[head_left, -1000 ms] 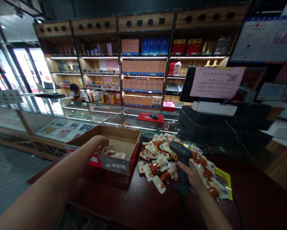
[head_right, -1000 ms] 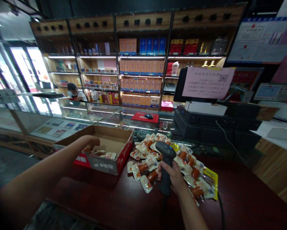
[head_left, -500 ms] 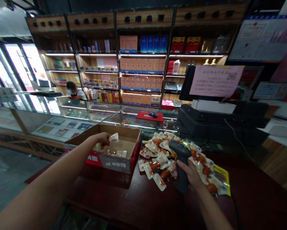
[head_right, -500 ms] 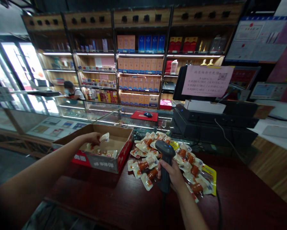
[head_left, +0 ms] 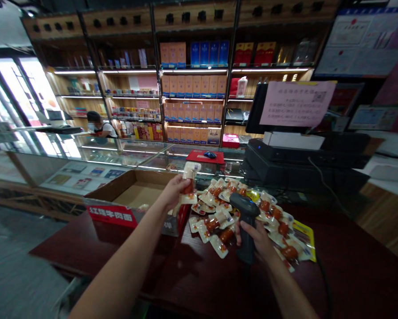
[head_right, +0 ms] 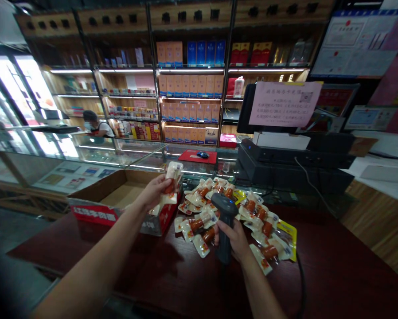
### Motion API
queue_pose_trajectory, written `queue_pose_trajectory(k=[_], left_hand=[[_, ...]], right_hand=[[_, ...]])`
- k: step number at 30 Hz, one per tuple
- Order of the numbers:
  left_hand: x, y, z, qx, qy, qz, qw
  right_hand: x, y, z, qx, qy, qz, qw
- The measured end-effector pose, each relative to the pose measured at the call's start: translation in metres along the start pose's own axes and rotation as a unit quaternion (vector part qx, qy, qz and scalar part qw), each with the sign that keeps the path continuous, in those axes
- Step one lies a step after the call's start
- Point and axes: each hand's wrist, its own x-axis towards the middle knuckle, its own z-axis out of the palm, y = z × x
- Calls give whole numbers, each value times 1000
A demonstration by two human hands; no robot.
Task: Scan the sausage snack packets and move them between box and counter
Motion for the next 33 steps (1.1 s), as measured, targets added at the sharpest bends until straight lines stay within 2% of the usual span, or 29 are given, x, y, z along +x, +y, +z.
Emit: queue_pose_trajectory(k=[2,5,8,11,16,24,33], left_hand=[[-9,-24,27,-59,-16,-37,997],[-14,-66,44,-76,-11,-56,995],[-12,-102,40,-33,32,-50,998],[-10,-122,29,4,82,-51,995],[-8,-130,20,20,67,-81,994],[-7,-132,19,8,77,-78,994],[-9,-134,18,24,62,-79,995]], right_hand=[[0,4,-2,5,4,-7,1000],[-1,8,-5,9,11,-4,1000],[-2,14,-7,7,2,-1,1000],[-2,20,-9,0,-14,7,1000],[-4,25,-13,-27,-20,13,999],[-6,24,-7,-66,-17,64,996],[-8,24,-5,-70,-16,70,995]])
